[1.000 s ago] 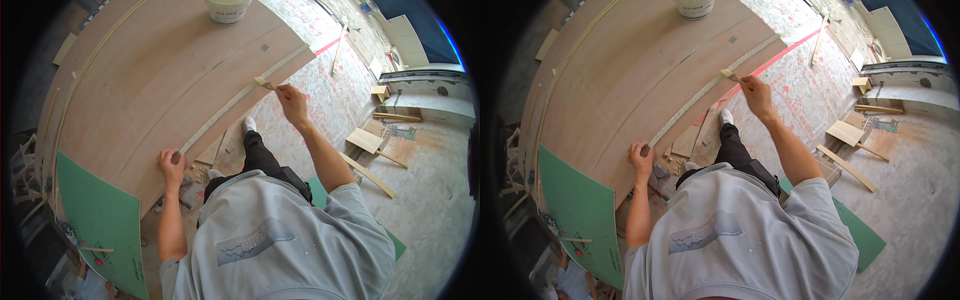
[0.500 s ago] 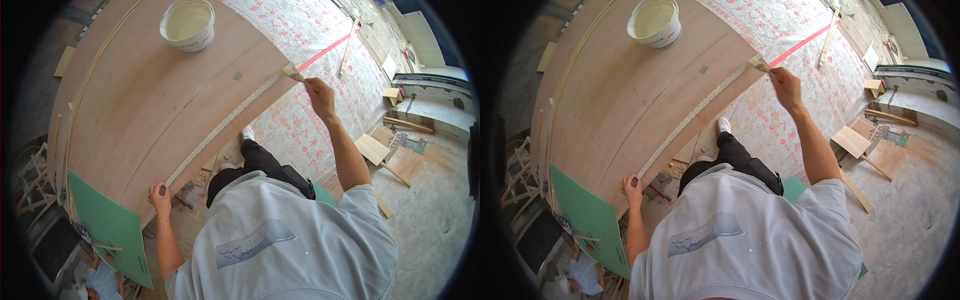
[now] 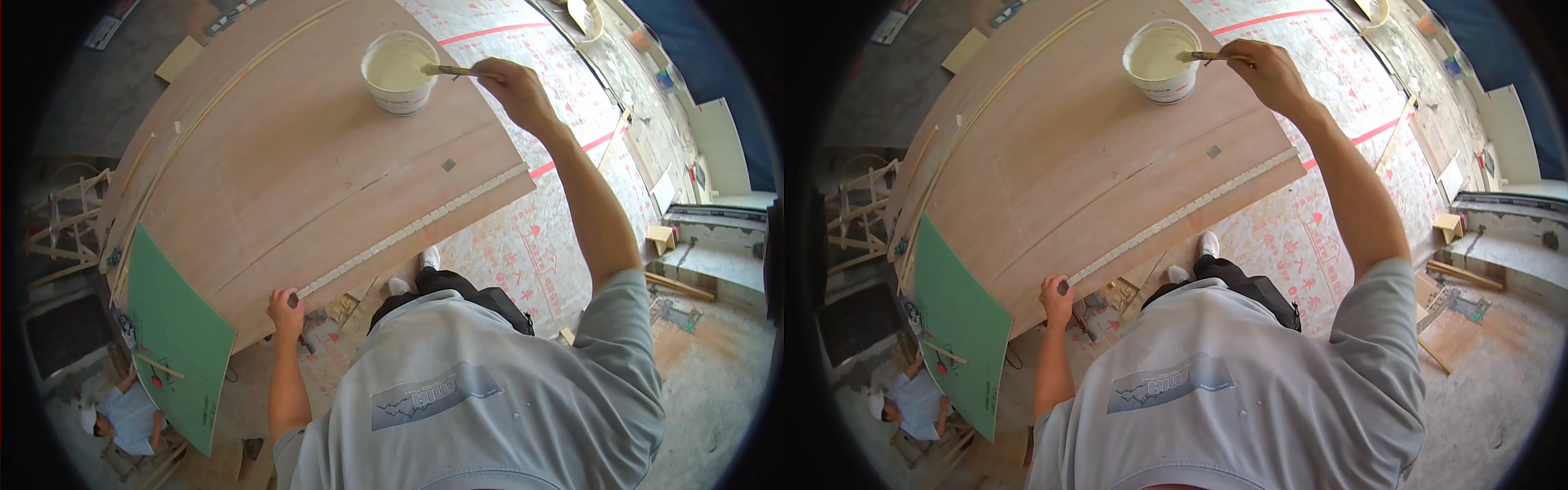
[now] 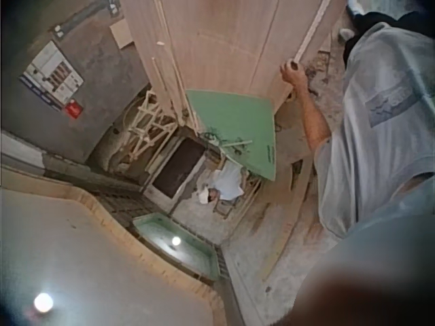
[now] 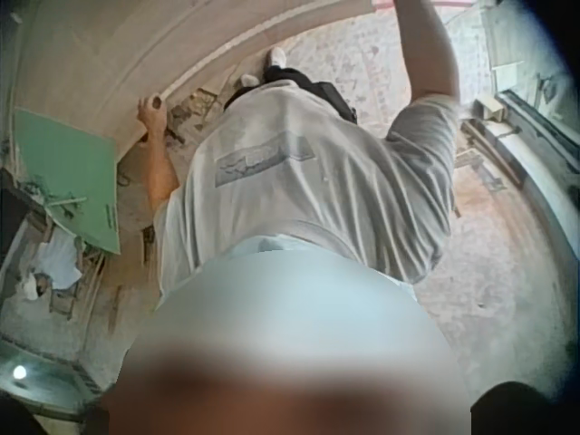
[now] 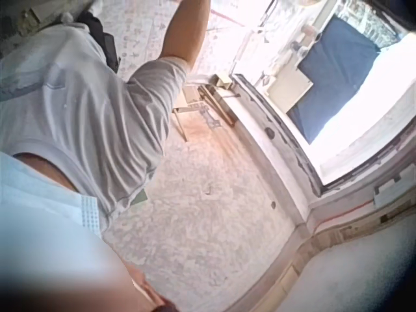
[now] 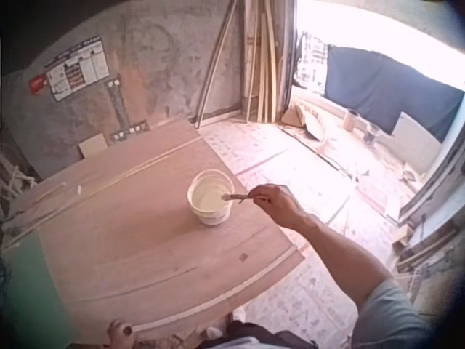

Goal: Cut a flexible wooden strip, apply glue, and nail it to a curved plywood ceiling structure.

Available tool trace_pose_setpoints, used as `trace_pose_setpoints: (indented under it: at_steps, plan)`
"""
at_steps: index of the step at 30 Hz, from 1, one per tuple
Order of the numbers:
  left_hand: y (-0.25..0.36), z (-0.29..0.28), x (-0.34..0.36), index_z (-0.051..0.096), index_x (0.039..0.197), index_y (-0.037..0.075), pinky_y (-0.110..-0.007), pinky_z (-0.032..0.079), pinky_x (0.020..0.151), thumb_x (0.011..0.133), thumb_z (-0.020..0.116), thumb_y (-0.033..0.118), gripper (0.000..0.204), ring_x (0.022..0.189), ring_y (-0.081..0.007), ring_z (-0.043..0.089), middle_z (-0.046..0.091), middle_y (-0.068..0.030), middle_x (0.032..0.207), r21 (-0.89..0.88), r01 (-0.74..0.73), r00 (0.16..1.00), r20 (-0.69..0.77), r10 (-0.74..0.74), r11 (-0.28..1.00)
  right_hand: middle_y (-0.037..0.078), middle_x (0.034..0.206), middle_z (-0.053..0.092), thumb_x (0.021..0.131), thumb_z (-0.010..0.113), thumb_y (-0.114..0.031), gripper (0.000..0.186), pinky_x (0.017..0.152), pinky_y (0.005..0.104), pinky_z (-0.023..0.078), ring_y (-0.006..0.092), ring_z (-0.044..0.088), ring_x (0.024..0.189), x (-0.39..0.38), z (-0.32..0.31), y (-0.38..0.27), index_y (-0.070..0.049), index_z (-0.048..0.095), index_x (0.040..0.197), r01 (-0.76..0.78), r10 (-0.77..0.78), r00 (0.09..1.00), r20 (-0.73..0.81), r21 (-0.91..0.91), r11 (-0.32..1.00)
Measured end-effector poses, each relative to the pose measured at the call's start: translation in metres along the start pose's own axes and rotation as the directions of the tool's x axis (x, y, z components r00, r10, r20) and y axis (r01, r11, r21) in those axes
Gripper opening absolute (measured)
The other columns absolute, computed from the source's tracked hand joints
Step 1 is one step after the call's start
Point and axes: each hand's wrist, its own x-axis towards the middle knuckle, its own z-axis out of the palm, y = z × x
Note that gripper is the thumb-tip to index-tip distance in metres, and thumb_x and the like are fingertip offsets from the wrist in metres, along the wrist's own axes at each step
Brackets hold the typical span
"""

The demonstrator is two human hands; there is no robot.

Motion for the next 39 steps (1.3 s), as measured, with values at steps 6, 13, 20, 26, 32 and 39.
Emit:
trace_pose_setpoints:
  at_steps: [6,13,20,26,32,39]
  plan:
    - [-0.002,0.000,-0.005,0.068,0.101,0.010,-0.044,0.047,0.093,0.073,0.073,0.015,0.029,0.109,-0.0325,0.056,0.061,-0.0097,0.108,-0.062,0.013,1.000,-0.010,-0.014,0.998,0.015,0.099,0.072,0.094,0.057,-0.001,0.017,0.080,0.0403,0.053,0.0321,0.068,0.093,0.068,0.047,0.015,-0.002,0.070,0.104,0.276,-0.184,0.924,0.334,-0.252,0.927]
    - [-0.002,0.001,-0.002,0.069,0.102,0.012,-0.045,0.045,0.093,0.074,0.075,0.017,0.029,0.110,-0.0322,0.055,0.060,-0.0090,0.110,-0.044,0.021,1.000,-0.003,-0.021,0.999,0.016,0.107,0.071,0.082,0.057,0.008,0.050,0.081,0.0423,0.053,0.0318,0.069,0.096,0.093,0.069,0.012,-0.015,0.067,0.125,0.263,0.062,0.828,0.557,-0.484,0.835]
    - [-0.014,-0.005,-0.003,0.068,0.103,0.012,-0.045,0.044,0.095,0.075,0.076,0.018,0.030,0.112,-0.0313,0.054,0.060,-0.0081,0.112,-0.051,-0.002,0.999,0.050,0.004,0.999,0.015,0.097,0.072,0.087,0.070,-0.020,0.030,0.075,0.0361,0.053,0.0244,0.069,0.084,0.004,0.016,0.057,-0.007,0.068,0.115,-0.197,0.210,0.978,-0.012,-0.395,0.897]
    - [-0.014,-0.010,0.001,0.066,0.104,0.007,-0.039,0.049,0.084,0.078,0.073,0.008,0.027,0.097,-0.0244,0.062,0.065,-0.0082,0.103,-0.287,-0.026,0.995,0.084,0.052,0.958,0.011,0.092,0.069,0.090,0.066,-0.013,0.027,0.068,0.0340,0.057,0.0203,0.066,0.077,-0.217,0.050,0.159,0.004,0.066,0.111,-0.826,0.926,0.371,0.066,0.479,0.297]
    - [-0.023,-0.014,-0.003,0.054,0.119,-0.001,-0.026,0.048,0.086,0.089,0.063,-0.004,0.032,0.094,-0.0129,0.062,0.065,-0.0071,0.104,-0.648,0.332,0.925,0.367,-0.101,0.685,0.012,0.114,0.069,0.082,0.064,-0.005,0.041,0.089,0.0316,0.051,0.0228,0.064,0.106,-0.228,0.053,0.275,0.002,0.066,0.122,-0.848,0.857,0.499,-0.132,0.131,0.514]
    - [-0.019,0.004,-0.020,0.048,0.132,-0.003,-0.030,0.047,0.095,0.086,0.059,-0.010,0.047,0.105,-0.0188,0.061,0.059,-0.0119,0.122,-0.938,0.329,0.930,0.302,-0.208,0.109,0.000,0.106,0.068,0.091,0.055,-0.009,0.035,0.081,0.0275,0.048,0.0090,0.060,0.099,-0.232,0.057,0.356,-0.009,0.070,0.122,-0.736,0.731,0.647,0.218,-0.076,0.673]
